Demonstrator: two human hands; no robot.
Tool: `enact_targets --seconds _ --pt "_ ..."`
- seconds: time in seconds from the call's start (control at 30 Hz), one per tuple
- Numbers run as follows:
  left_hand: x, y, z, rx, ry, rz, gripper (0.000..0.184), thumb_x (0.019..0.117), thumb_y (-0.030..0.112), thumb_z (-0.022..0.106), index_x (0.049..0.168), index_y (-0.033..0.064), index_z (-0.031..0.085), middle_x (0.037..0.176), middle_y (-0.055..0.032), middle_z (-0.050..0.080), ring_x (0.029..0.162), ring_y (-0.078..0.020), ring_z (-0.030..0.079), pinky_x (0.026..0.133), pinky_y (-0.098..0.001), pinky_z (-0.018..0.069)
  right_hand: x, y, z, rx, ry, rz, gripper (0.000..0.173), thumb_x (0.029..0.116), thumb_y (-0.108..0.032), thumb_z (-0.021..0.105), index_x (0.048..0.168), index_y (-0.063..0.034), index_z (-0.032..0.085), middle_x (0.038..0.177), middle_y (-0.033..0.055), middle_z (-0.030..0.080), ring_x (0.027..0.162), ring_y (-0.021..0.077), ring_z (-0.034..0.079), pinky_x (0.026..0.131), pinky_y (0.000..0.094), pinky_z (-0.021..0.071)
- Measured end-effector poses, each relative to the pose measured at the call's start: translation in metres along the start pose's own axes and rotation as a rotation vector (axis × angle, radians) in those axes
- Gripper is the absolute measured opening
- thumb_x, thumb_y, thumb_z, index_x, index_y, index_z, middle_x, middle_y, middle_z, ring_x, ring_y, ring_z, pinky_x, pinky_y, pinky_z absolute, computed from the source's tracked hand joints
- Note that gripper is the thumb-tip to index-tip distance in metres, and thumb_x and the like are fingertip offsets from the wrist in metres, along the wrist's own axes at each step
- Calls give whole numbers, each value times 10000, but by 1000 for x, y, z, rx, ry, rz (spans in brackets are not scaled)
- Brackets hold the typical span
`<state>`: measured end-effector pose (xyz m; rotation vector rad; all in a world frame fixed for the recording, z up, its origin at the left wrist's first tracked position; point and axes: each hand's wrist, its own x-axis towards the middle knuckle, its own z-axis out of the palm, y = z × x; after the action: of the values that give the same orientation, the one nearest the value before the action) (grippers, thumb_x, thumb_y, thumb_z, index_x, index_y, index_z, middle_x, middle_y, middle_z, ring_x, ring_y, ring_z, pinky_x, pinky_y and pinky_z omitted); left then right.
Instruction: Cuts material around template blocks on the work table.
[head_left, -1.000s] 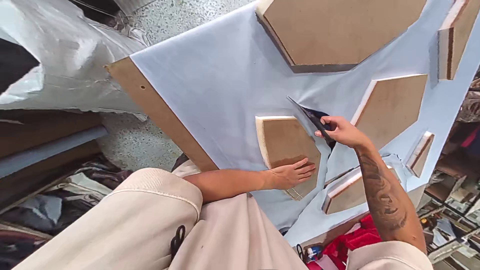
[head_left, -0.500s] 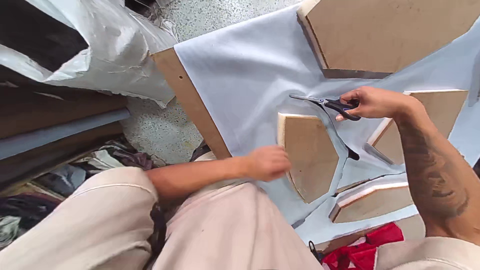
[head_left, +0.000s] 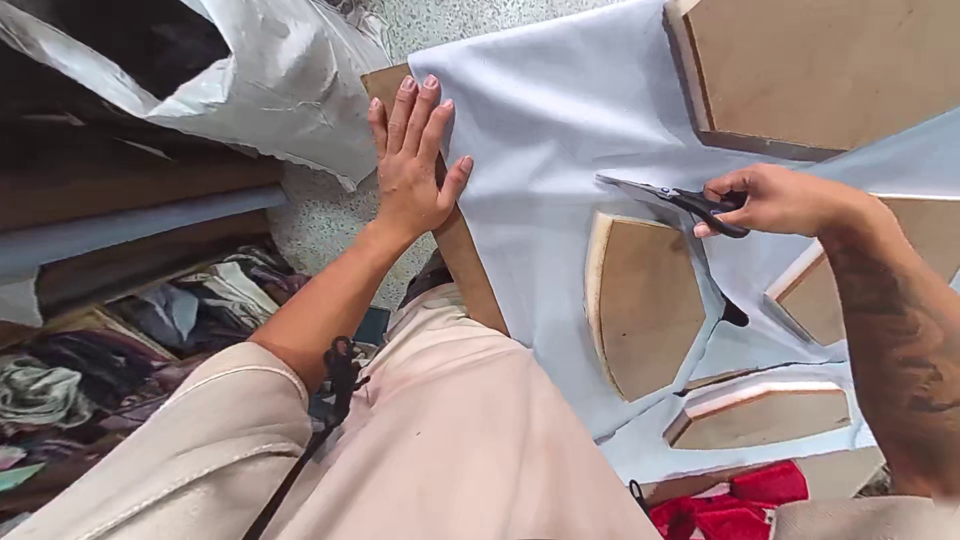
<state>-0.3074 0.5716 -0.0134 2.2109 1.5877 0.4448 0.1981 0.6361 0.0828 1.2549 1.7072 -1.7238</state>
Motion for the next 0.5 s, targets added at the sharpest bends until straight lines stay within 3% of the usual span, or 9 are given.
enact_targets --seconds 0.1,0.17,0.23,0.3,0.37,0.43,0.5 --pt "1 -1 0 -37 7 -12 692 1022 581 425 1573 163 418 1689 -66 290 1586 -288 171 1261 -625 42 6 -7 -2 -45 -32 4 366 851 -443 812 809 -131 624 636 24 548 565 150 530 514 358 424" --pt "3 0 0 -63 28 -45 708 1014 592 442 1560 143 430 1682 -74 307 1583 -289 180 1263 -609 49 15 -21 -2 -92 -43 -22 396 825 -492 807 847 -145 616 676 16 566 602 144 551 541 364 451" --pt "8 -2 -1 -109 57 -102 735 1008 590 485 1555 104 426 1674 -102 316 1579 -303 188 1267 -601 65 25 -31 -4 -113 -38 -55 417 797 -506 812 784 -149 596 639 5 536 572 137 518 519 357 417" --pt "27 -10 -9 -160 50 -186 755 997 594 528 1554 96 421 1652 -99 357 1571 -293 217 1274 -582 94 32 -32 -8 -56 -49 -52 379 815 -429 836 740 -136 607 601 12 513 536 139 484 495 347 381" --pt "49 -19 -18 -186 11 -273 750 987 609 548 1526 94 462 1555 -103 491 1519 -277 336 1283 -549 138 34 -31 -6 -17 -77 -32 347 848 -400 826 762 -131 624 602 16 526 534 137 497 492 340 393" --pt "65 -23 -18 -176 40 -299 627 999 592 549 1396 109 601 1345 -80 659 1371 -257 515 1250 -510 231 28 -39 1 71 -88 -16 321 868 -370 808 808 -110 631 633 23 552 553 122 517 499 302 406" --pt "69 -23 -14 -131 119 -296 566 1015 565 541 1329 108 659 1319 -83 678 1334 -266 547 1212 -493 304 21 -44 9 143 -80 10 324 881 -415 775 855 -128 626 670 -7 554 585 82 520 528 258 415"
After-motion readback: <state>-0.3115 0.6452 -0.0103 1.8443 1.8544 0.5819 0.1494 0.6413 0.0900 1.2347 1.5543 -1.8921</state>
